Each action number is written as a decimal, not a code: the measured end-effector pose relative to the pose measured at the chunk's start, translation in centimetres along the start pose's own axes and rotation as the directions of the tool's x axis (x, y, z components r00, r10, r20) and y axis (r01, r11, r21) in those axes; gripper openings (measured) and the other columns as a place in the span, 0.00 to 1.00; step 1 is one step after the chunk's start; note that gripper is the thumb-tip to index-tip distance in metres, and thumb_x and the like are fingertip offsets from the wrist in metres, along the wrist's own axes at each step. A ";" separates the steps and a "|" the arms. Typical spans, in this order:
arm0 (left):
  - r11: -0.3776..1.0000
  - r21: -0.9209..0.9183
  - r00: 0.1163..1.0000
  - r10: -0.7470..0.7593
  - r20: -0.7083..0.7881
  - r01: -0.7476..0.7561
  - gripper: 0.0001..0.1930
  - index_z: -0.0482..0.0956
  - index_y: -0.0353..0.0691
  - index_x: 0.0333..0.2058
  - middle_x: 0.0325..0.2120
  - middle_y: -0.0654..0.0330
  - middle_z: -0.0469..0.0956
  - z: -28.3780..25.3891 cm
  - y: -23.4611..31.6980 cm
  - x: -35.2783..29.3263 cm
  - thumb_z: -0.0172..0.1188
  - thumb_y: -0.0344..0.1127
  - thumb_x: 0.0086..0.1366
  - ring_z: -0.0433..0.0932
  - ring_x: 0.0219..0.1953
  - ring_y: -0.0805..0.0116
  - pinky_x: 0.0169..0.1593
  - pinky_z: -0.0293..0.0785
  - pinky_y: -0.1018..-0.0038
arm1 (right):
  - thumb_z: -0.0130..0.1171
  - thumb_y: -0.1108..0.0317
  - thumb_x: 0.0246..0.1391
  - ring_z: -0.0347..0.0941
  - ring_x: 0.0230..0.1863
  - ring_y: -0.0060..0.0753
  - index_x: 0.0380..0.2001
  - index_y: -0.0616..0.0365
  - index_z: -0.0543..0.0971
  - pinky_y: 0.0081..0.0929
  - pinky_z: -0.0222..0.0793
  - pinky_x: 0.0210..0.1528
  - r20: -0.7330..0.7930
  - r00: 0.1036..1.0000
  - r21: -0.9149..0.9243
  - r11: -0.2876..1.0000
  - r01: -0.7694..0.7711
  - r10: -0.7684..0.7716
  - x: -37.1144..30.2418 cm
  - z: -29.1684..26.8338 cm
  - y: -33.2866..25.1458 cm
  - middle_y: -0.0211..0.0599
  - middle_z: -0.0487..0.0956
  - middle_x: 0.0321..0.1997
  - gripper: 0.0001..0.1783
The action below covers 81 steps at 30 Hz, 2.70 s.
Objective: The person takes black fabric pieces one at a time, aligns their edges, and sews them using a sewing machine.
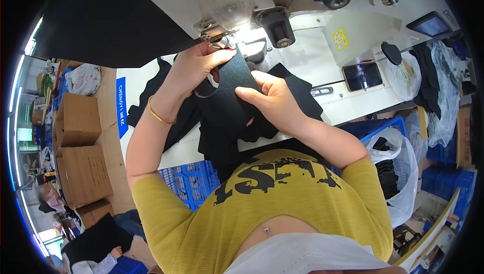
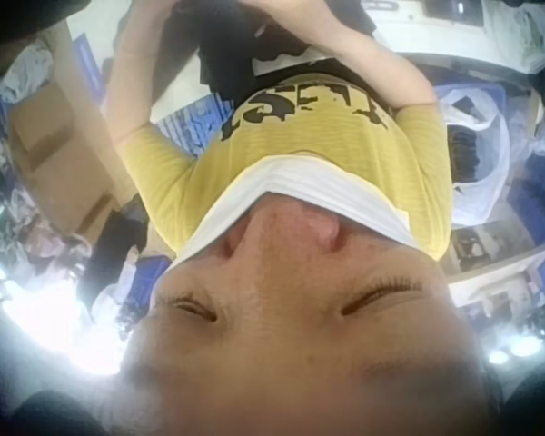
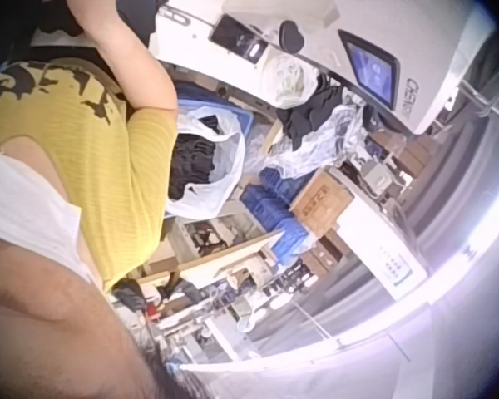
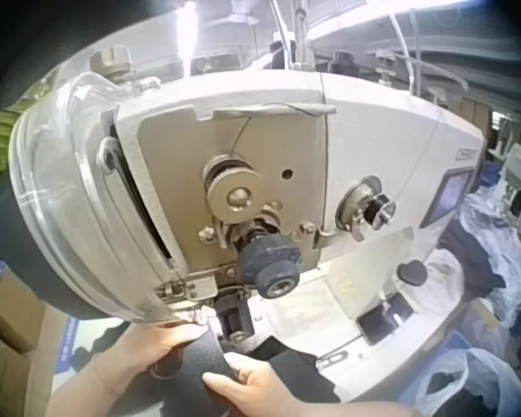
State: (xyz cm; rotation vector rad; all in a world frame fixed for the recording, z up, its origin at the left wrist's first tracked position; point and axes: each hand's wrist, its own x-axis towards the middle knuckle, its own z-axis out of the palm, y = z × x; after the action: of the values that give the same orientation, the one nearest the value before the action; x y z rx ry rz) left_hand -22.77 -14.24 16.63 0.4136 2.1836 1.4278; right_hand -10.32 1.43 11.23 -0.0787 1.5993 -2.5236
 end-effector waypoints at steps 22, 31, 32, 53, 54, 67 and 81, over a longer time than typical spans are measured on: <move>-0.115 0.902 0.301 0.919 0.256 -0.416 0.20 0.84 0.42 0.44 0.48 0.64 0.80 2.5 -4.8 -4.9 0.61 0.30 0.49 0.74 0.40 0.68 0.42 0.69 0.73 | 0.47 0.62 0.67 0.66 0.12 0.17 0.26 0.61 0.75 0.19 0.61 0.17 -0.016 0.988 -0.399 0.907 0.134 -0.153 1.2 -0.9 -0.7 0.33 0.77 0.15 0.18; -0.105 0.906 0.338 0.905 0.257 -0.409 0.20 0.84 0.43 0.43 0.44 0.68 0.81 0.7 -3.6 -2.5 0.59 0.27 0.48 0.75 0.40 0.68 0.43 0.69 0.71 | 0.49 0.64 0.67 0.63 0.13 0.15 0.32 0.62 0.76 0.15 0.58 0.18 -0.029 0.991 -0.338 0.934 0.115 -0.132 2.4 -1.2 -0.6 0.33 0.77 0.17 0.14; -0.107 0.911 0.341 0.905 0.255 -0.398 0.20 0.84 0.43 0.43 0.44 0.67 0.81 0.5 -3.6 -2.2 0.60 0.27 0.48 0.75 0.40 0.68 0.44 0.69 0.71 | 0.49 0.64 0.67 0.63 0.13 0.15 0.32 0.62 0.76 0.15 0.58 0.18 -0.028 0.991 -0.339 0.934 0.116 -0.133 2.3 -1.2 -0.5 0.33 0.77 0.17 0.14; 0.300 0.873 0.629 0.778 0.010 -0.385 0.38 0.68 0.33 0.59 0.54 0.46 0.70 -2.1 -4.8 -2.2 0.71 0.42 0.52 0.70 0.54 0.49 0.59 0.64 0.58 | 0.67 0.57 0.52 0.76 0.35 0.37 0.40 0.63 0.78 0.33 0.74 0.37 0.029 0.889 -1.000 -0.017 0.024 -0.457 -3.2 -5.6 -0.3 0.40 0.77 0.34 0.20; 0.348 0.834 0.664 0.747 0.029 -0.428 0.43 0.63 0.31 0.61 0.56 0.43 0.67 -2.8 -5.3 -2.0 0.72 0.45 0.51 0.68 0.57 0.47 0.62 0.63 0.58 | 0.67 0.57 0.52 0.76 0.35 0.37 0.40 0.63 0.78 0.33 0.74 0.37 0.038 0.891 -0.999 -0.018 0.033 -0.453 -3.7 -6.0 -0.1 0.40 0.77 0.34 0.20; 0.243 0.970 0.920 0.379 -0.097 0.002 0.51 0.60 0.40 0.66 0.64 0.43 0.60 -5.9 -7.1 -8.8 0.76 0.47 0.44 0.64 0.62 0.42 0.63 0.61 0.54 | 0.74 0.53 0.41 0.70 0.50 0.47 0.45 0.66 0.75 0.39 0.71 0.49 -0.134 0.943 -0.988 -0.034 -0.151 -0.303 -4.6 -7.1 1.2 0.45 0.72 0.46 0.34; 0.659 0.394 0.740 0.668 0.085 -0.640 0.19 0.77 0.36 0.52 0.46 0.53 0.81 1.0 -0.4 -7.4 0.64 0.29 0.61 0.80 0.49 0.60 0.54 0.72 0.71 | 0.64 0.74 0.55 0.80 0.30 0.32 0.40 0.63 0.77 0.26 0.73 0.31 0.074 0.846 -0.800 0.476 0.367 -0.528 -3.1 -0.4 -2.8 0.40 0.82 0.33 0.10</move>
State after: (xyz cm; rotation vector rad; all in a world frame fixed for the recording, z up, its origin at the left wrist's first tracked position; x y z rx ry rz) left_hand -16.11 -17.34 17.74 1.4600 2.5122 1.2982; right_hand -7.62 3.42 13.67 -0.4341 3.0266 -1.8562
